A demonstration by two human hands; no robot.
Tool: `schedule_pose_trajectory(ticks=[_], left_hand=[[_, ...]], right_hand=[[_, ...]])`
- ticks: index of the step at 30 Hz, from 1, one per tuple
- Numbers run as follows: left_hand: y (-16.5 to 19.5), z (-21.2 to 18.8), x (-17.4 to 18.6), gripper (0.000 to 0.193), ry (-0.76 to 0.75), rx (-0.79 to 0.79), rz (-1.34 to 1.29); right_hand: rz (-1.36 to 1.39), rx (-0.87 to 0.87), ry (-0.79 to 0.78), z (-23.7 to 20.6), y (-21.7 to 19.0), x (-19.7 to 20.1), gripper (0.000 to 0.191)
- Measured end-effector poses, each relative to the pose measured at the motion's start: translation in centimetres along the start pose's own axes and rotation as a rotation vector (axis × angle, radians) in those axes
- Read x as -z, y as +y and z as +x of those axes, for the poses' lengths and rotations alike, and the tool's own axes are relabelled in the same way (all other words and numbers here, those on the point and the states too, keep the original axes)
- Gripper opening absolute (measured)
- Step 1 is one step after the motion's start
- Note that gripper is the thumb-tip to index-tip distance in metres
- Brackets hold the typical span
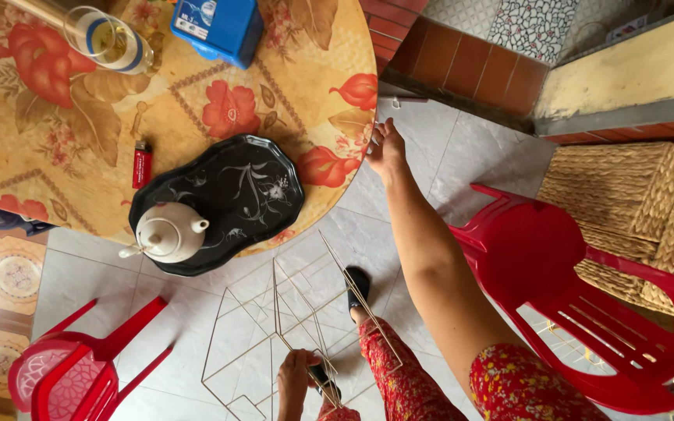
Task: The person sits on the floor holding a rectangular bamboo frame and wraps yellow adhesive tape around its edges, pulling out tape, pressing it along the bamboo bars, and cutting the tape with scissors. They rotate the frame to tape different sides and trim the tape end.
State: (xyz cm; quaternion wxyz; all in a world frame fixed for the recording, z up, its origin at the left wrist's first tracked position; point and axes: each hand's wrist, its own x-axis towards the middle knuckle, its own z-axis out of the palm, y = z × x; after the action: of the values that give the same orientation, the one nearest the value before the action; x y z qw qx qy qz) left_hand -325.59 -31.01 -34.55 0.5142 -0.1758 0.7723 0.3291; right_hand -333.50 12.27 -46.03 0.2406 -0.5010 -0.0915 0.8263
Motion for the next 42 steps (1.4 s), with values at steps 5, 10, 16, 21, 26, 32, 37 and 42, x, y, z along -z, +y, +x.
schedule_pose_trajectory(ticks=[5, 10, 16, 21, 26, 32, 37, 42], left_hand=[[0.6, -0.5, -0.3, 0.036, -0.013, -0.091, 0.119], [1.9, -2.6, -1.2, 0.04, 0.032, -0.143, 0.201], [2.8, -7.1, -2.2, 0.036, -0.108, -0.448, 0.429], [2.7, -11.6, -2.6, 0.031, -0.186, -0.517, 0.44], [-0.1, -15.5, -2.6, 0.03, -0.41, -0.754, 0.31], [-3.8, -18.4, -0.6, 0.034, -0.686, -0.674, 0.116], [-5.2, -21.2, -0.7, 0.041, -0.71, -0.735, 0.221], [-5.2, -23.8, -5.1, 0.059, -0.934, -0.568, 0.351]], right_hand=[[-0.253, 0.084, -0.132, -3.2, 1.4, 3.3, 0.054], [-0.498, 0.295, 0.177, -15.7, 4.8, 9.8, 0.035], [-0.655, 0.262, 0.139, -30.3, 6.2, 16.7, 0.031], [-0.638, 0.434, 0.14, -37.2, 5.7, 21.2, 0.029], [-0.55, 0.67, 0.325, -45.6, 6.2, 27.4, 0.024], [-0.401, 0.751, 0.485, -58.2, 13.8, 36.1, 0.023], [-0.208, 0.71, 0.69, -67.2, 21.5, 43.9, 0.023], [0.021, 0.684, 0.869, -74.9, 26.2, 51.8, 0.023]])
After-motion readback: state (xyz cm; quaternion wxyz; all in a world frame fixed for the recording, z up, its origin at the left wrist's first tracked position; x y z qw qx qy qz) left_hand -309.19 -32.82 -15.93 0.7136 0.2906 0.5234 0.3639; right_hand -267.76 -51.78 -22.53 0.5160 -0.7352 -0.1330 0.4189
